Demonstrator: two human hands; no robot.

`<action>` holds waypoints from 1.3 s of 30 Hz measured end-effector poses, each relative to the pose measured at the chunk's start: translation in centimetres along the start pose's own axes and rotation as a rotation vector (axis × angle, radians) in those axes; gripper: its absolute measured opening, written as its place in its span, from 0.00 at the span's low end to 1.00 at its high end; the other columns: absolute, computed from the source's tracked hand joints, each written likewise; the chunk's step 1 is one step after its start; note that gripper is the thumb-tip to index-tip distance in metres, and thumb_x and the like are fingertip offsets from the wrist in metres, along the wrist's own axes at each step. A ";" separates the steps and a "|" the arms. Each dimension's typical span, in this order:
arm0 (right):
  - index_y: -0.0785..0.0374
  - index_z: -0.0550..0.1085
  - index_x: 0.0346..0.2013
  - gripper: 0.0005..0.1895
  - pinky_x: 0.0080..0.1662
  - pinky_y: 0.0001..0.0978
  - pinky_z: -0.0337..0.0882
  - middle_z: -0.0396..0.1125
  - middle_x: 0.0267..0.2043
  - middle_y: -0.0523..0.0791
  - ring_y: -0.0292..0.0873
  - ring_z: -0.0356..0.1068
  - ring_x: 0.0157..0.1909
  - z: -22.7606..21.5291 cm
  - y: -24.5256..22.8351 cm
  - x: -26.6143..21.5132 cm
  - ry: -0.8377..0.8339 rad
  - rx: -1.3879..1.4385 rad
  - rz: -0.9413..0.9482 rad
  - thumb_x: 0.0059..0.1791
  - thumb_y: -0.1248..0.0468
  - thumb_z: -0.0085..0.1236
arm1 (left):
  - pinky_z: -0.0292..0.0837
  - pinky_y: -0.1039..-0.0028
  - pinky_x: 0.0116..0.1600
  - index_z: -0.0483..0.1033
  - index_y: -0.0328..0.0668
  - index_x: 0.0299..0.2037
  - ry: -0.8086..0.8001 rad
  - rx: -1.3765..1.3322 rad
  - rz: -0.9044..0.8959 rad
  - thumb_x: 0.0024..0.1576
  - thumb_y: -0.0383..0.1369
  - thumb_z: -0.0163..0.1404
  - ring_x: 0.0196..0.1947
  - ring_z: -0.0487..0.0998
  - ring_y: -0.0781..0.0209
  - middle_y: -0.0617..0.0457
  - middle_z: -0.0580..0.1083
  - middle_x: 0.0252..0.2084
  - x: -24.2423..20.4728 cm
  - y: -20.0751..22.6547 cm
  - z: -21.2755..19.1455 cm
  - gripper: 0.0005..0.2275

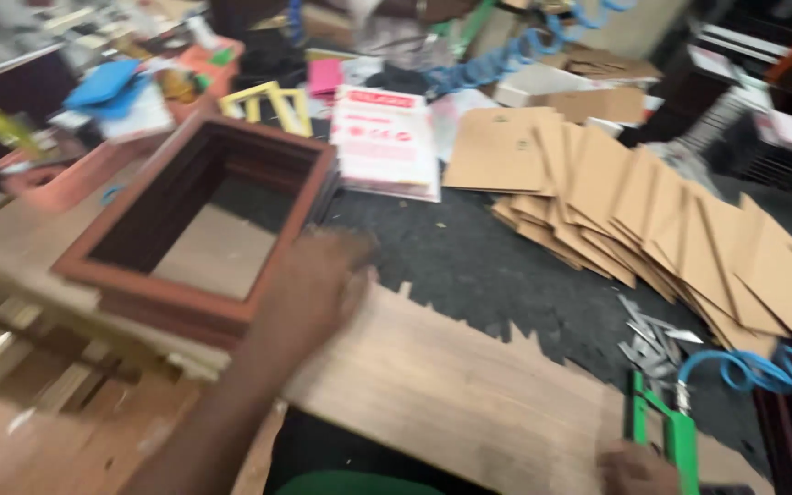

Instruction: The person places a hardboard backing panel into an empty picture frame, then uses a green pneumatic staple gun to fasten the backing into the frame, stapling along the edges. They set the finished frame onto a growing stack and take the next empty frame, repeating the process.

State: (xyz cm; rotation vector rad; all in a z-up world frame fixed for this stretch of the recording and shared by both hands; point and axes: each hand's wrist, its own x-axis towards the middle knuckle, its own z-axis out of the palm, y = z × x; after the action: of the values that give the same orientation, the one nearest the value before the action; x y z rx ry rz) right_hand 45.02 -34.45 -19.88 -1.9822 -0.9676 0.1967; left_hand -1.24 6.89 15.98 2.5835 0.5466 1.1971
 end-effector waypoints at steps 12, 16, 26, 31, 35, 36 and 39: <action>0.69 0.80 0.20 0.21 0.24 0.37 0.69 0.72 0.14 0.50 0.42 0.70 0.17 3.2 -25.0 4.7 -0.373 -0.159 0.181 0.50 0.55 0.64 | 0.74 0.50 0.49 0.81 0.38 0.37 -0.276 0.371 -0.796 0.56 0.50 0.55 0.42 0.80 0.35 0.37 0.80 0.38 -3.1 -7.6 -4.6 0.19; 0.65 0.80 0.23 0.17 0.26 0.34 0.72 0.73 0.16 0.45 0.38 0.73 0.19 1.7 -26.2 3.9 -0.404 -0.201 0.061 0.48 0.55 0.61 | 0.76 0.58 0.45 0.78 0.33 0.48 0.003 -0.334 -0.702 0.58 0.44 0.55 0.38 0.83 0.49 0.41 0.81 0.37 -2.2 -1.5 -9.2 0.19; 0.62 0.66 0.61 0.33 0.51 0.34 0.75 0.73 0.54 0.46 0.43 0.76 0.52 4.8 -34.0 4.7 -0.295 0.786 0.089 0.55 0.42 0.27 | 0.73 0.54 0.58 0.56 0.29 0.70 0.109 -1.810 -0.350 0.65 0.46 0.49 0.37 0.82 0.48 0.43 0.76 0.37 -4.6 1.9 1.3 0.31; 0.58 0.58 0.71 0.37 0.50 0.38 0.74 0.70 0.57 0.51 0.47 0.74 0.51 7.5 -29.5 5.7 -0.304 0.821 0.380 0.53 0.42 0.28 | 0.78 0.61 0.47 0.61 0.27 0.68 -0.142 -1.878 -0.807 0.66 0.45 0.43 0.32 0.81 0.54 0.43 0.77 0.36 -11.7 -2.6 9.4 0.27; 0.60 0.69 0.68 0.31 0.43 0.40 0.70 0.78 0.42 0.56 0.50 0.73 0.42 8.7 -24.9 5.0 -0.151 0.195 0.488 0.50 0.54 0.56 | 0.80 0.63 0.43 0.68 0.32 0.62 -0.455 -1.459 -1.154 0.64 0.45 0.39 0.32 0.83 0.52 0.42 0.79 0.36 -14.0 -5.2 12.8 0.25; 0.60 0.69 0.68 0.31 0.43 0.40 0.70 0.78 0.42 0.56 0.50 0.73 0.42 8.5 -25.2 4.8 -0.153 0.195 0.488 0.50 0.54 0.56 | 0.80 0.63 0.43 0.68 0.32 0.62 -0.453 -1.459 -1.154 0.64 0.45 0.39 0.32 0.83 0.52 0.42 0.79 0.36 -13.8 -6.0 13.5 0.25; 0.60 0.70 0.63 0.30 0.43 0.35 0.75 0.78 0.36 0.51 0.45 0.77 0.38 8.1 -26.1 4.3 -0.129 -0.070 0.370 0.47 0.56 0.62 | 0.79 0.59 0.46 0.77 0.40 0.53 -0.590 -0.759 -0.907 0.62 0.42 0.44 0.37 0.83 0.47 0.41 0.81 0.38 -11.3 -7.4 14.3 0.17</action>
State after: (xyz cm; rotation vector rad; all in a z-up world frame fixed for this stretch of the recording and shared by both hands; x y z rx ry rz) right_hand 29.60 -18.52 -3.36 -2.2241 -0.6860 0.5074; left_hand 1.30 7.85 -3.49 1.5778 0.7847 0.2210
